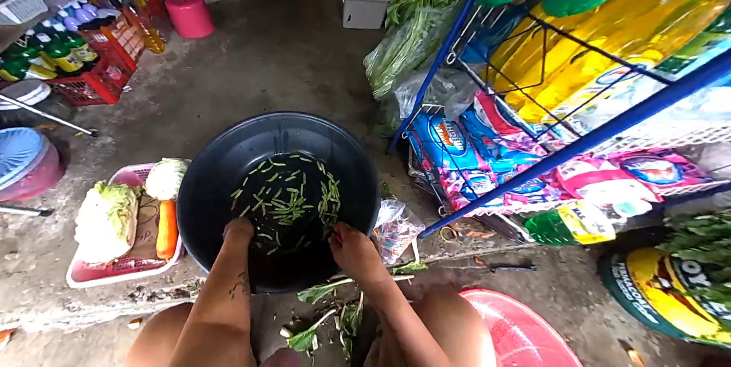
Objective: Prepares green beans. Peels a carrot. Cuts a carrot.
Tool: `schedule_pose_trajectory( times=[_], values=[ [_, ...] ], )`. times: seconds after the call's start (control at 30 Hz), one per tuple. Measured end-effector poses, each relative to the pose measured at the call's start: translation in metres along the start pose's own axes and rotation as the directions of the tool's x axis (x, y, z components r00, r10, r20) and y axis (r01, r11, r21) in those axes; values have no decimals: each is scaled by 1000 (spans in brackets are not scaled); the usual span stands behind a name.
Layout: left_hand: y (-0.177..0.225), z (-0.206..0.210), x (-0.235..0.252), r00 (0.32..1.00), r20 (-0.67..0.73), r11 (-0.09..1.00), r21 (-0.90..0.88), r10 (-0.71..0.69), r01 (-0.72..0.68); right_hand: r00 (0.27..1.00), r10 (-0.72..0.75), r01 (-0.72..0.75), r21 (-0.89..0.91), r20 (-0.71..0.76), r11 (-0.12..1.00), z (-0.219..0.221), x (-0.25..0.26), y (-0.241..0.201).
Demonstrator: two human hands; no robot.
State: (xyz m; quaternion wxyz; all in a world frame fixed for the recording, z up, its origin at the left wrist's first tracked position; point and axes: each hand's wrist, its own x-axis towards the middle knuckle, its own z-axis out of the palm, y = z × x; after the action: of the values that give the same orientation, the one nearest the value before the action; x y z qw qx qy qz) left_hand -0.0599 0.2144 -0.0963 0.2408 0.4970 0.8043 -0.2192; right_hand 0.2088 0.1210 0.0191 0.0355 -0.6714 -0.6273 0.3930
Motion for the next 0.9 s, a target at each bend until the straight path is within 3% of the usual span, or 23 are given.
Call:
schedule_pose_trajectory(
  times=[0.17,0.27,0.37,0.43,0.53,0.67,0.8,0.9],
  values=[
    [13,12,0,1000,6,970,240,-26,24,1000,-12,12,-6,16,1000,-4,3,7],
    [2,6,-8,993,101,965,251,57,-81,1000,-22,22,-14,4,1000,-6,-1,11],
    [-8,-17,-16,972,122,972,99,202,-215,1000,-31,31,0,-1,1000,-8,-7,12],
    [-10,-34,-33,958,59,948,-170,282,-269,998,-63,62,76,11,995,-7,-8,13],
    [-5,-57,-79,930,-25,789,-521,367,-326,983,-178,182,241,-38,953,4,-6,18],
    [-7,-71,-144,845,-185,742,-409,502,-531,951,-301,303,363,-63,881,17,-6,16],
    [-19,-62,-191,807,-283,702,-397,519,-591,924,-383,343,437,4,832,28,-7,12],
    [-30,-48,-203,779,-356,646,-435,517,-627,920,-393,361,390,1,847,34,-12,7]
  ],
)
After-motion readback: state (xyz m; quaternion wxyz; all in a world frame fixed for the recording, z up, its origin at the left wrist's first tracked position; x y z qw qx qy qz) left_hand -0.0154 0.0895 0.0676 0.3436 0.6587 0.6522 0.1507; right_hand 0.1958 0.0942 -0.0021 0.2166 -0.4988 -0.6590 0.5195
